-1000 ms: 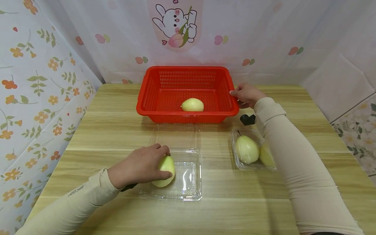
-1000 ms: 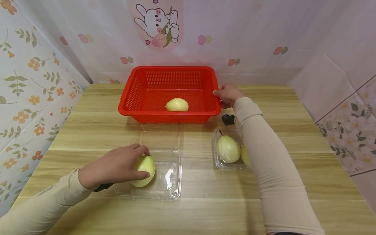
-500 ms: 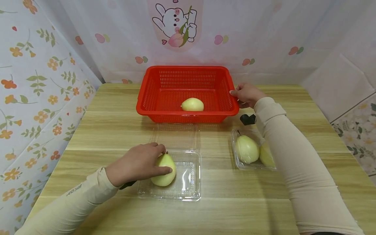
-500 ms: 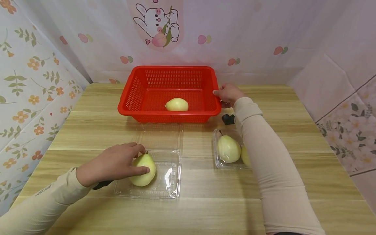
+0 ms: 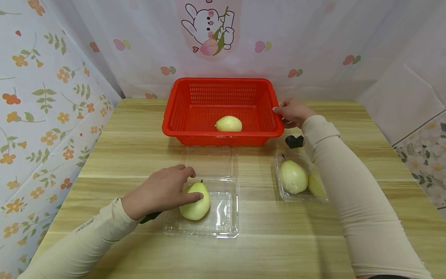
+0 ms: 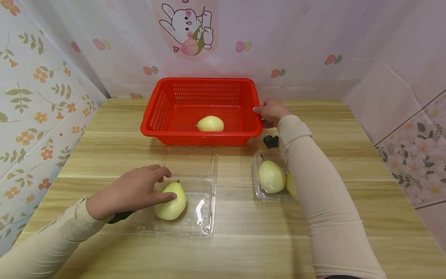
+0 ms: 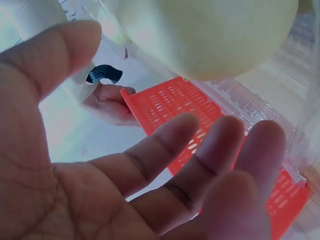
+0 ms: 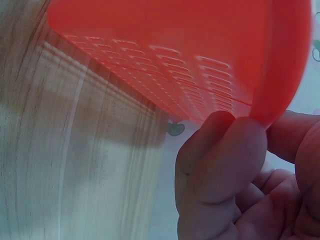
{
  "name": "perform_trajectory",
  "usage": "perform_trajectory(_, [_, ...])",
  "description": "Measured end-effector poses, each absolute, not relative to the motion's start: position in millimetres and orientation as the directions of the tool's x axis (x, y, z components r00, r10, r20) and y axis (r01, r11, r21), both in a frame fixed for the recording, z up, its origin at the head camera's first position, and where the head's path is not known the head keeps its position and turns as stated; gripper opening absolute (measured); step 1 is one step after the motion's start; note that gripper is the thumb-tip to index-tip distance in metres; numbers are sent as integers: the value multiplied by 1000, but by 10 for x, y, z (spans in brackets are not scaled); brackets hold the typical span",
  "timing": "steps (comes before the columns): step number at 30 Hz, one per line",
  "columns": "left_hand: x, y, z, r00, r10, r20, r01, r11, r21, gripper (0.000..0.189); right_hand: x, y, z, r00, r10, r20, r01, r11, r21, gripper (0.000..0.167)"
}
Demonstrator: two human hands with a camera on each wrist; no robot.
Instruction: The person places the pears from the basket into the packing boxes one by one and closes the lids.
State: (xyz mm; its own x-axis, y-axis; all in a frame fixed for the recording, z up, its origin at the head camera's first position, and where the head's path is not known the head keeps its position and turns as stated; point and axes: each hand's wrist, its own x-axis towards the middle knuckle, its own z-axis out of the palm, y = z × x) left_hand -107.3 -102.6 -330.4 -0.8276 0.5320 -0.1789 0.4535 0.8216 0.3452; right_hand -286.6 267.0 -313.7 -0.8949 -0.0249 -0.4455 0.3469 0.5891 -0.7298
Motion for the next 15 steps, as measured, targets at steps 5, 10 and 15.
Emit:
perform_trajectory(5, [-1083,-1031,-3290,-842,530,-104,459,803,381,45,-2866,2676,-3141,-895,-26,-445,346,590,-730,24])
perform_trajectory(10, [-1108,-1034,-3279,-850,526,14,483,769,419,35,-2870,2688,-3145,-896,-40,-443,341,578,-742,24])
perform_trajectory(15, [-1140,-1034,-3263,-860,507,59,476,755,451,32,-2873,2693,-3147,-896,-43,-441,340,573,-746,24])
